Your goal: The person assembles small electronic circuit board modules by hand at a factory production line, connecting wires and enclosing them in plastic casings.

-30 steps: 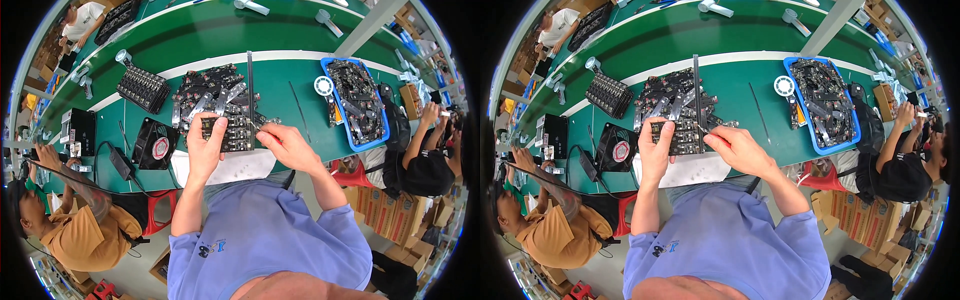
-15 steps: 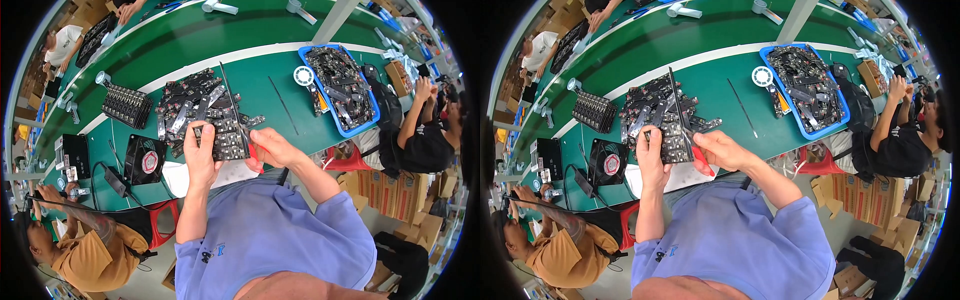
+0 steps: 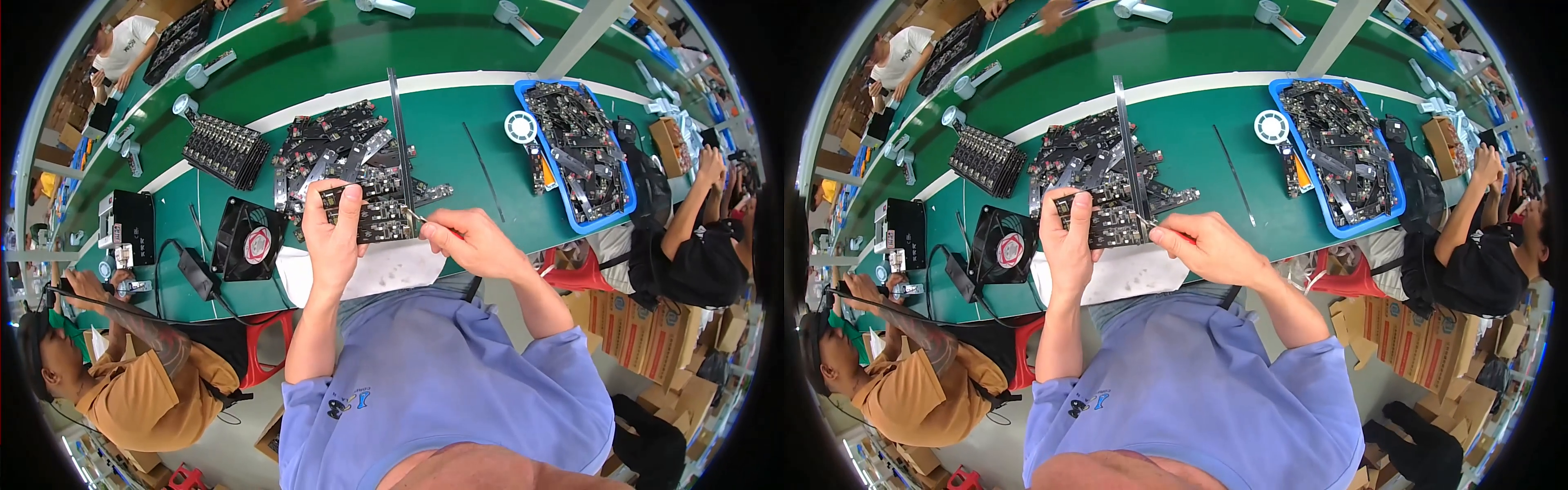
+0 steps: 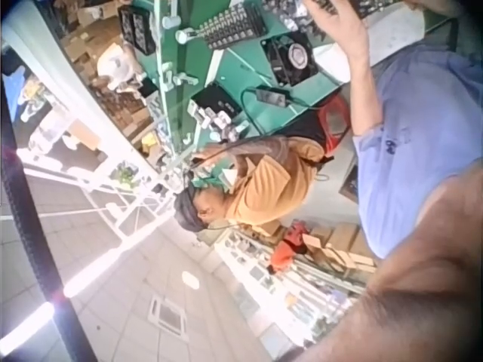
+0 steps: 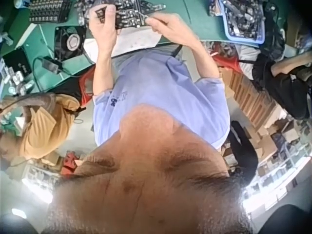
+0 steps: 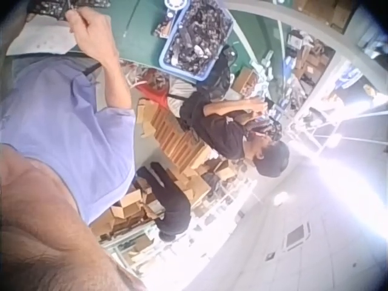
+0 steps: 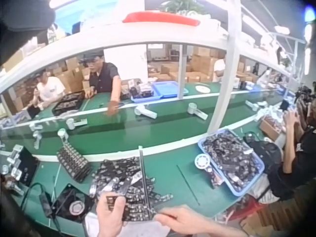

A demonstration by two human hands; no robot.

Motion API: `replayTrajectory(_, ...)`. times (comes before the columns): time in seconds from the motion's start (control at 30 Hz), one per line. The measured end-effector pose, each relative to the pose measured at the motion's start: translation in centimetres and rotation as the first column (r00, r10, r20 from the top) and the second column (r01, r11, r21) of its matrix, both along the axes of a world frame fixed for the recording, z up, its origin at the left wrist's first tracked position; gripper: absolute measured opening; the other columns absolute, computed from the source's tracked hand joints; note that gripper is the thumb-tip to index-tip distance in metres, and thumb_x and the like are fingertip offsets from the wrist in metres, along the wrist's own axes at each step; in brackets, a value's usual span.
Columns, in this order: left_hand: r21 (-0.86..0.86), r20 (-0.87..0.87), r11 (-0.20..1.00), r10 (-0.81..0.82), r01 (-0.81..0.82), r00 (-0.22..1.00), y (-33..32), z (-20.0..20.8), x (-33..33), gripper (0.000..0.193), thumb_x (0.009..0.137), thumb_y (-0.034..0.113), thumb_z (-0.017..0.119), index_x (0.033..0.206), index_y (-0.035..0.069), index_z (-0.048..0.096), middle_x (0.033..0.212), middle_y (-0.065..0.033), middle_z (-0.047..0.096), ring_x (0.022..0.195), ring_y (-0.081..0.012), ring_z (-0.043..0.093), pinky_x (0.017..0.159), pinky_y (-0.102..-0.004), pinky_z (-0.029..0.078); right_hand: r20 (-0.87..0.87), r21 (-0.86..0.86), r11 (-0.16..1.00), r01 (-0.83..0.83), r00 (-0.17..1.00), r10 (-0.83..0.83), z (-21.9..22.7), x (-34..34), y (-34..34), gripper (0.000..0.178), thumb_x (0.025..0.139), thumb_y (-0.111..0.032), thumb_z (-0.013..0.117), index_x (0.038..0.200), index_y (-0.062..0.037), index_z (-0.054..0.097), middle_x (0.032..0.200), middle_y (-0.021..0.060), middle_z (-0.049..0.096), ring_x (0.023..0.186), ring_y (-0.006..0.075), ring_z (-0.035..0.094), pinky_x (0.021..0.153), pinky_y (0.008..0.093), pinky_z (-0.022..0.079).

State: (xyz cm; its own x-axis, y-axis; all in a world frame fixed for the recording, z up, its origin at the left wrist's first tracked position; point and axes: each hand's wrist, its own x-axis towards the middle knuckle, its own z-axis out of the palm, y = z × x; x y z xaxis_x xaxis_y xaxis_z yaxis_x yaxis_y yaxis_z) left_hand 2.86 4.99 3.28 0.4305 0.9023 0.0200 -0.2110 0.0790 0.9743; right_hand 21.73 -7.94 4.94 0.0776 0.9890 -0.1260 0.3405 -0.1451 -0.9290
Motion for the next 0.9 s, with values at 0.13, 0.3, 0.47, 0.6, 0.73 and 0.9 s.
replayTrajectory(0.13,-0.218,0.075,0.976,-0.006,0.022,0.997,-0.6,0.3,0.7,0.020,0.106,0.028,0.065,0.109,0.010,0.056,0.076,-0.0010,0.060,0.044,-0.0051,0.047,0.033,-0.0224,0.031,-0.355,-0.035,0.995,-0.095,0.932,0.077,-1.4,0.0,-0.4,0.044,0.111,-0.037,0.053,0.098,0.0016,0.071,0.073,0.0075,0.067,0.065,0.0148,0.064,0.061,0.0330,0.051)
replayTrajectory(0.3,-0.262,0.111,0.964,-0.011,0.040,0.994,-0.6,-1.1,1.1,0.018,0.106,0.027,0.065,0.109,0.011,0.058,0.080,-0.0008,0.062,0.047,-0.0044,0.049,0.033,-0.0216,0.030,-0.642,-0.069,0.989,-0.132,0.764,0.057,-1.5,0.2,-0.9,0.052,0.112,-0.042,0.050,0.098,0.0032,0.072,0.076,0.0041,0.068,0.065,0.0107,0.063,0.057,0.0295,0.051)
replayTrajectory(0.47,0.452,-0.137,0.878,0.243,-0.157,0.960,3.6,-2.0,-0.2,0.019,0.103,0.021,0.070,0.110,0.005,0.062,0.077,-0.0008,0.063,0.057,-0.0085,0.056,0.050,-0.0272,0.046,0.409,-0.208,0.959,0.193,0.907,-0.095,1.5,4.6,-1.9,0.043,0.106,-0.038,0.060,0.104,0.0028,0.073,0.071,0.0135,0.069,0.062,0.0270,0.066,0.063,0.0359,0.054)
replayTrajectory(0.6,0.672,-0.300,0.736,0.372,-0.082,0.878,5.2,-1.7,1.0,0.020,0.099,0.019,0.073,0.109,0.004,0.065,0.082,-0.0059,0.066,0.069,-0.0176,0.062,0.065,-0.0349,0.051,0.797,-0.014,0.949,0.315,0.577,-0.179,-1.0,5.9,-4.8,0.044,0.100,-0.038,0.068,0.087,0.0044,0.067,0.071,0.0257,0.067,0.072,0.0450,0.068,0.066,0.0490,0.056)
replayTrajectory(0.73,0.800,-0.454,0.597,0.539,0.059,0.709,5.6,-2.7,0.6,0.022,0.089,0.018,0.078,0.106,0.007,0.070,0.108,-0.0080,0.068,0.103,-0.0306,0.061,0.092,-0.0421,0.045,0.866,-0.038,0.927,0.373,0.474,-0.156,-1.1,5.7,-5.9,0.044,0.098,-0.039,0.070,0.088,0.0031,0.067,0.082,0.0238,0.070,0.078,0.0427,0.070,0.072,0.0506,0.057)
replayTrajectory(0.9,0.840,-0.461,0.518,0.529,0.158,0.713,5.8,-3.5,0.1,0.019,0.091,0.013,0.073,0.109,0.006,0.072,0.114,-0.0084,0.069,0.110,-0.0301,0.062,0.099,-0.0441,0.041,0.836,0.014,0.916,0.402,0.497,-0.231,-0.1,5.6,-5.4,0.043,0.097,-0.039,0.071,0.092,0.0030,0.066,0.087,0.0225,0.070,0.084,0.0416,0.070,0.075,0.0501,0.057)
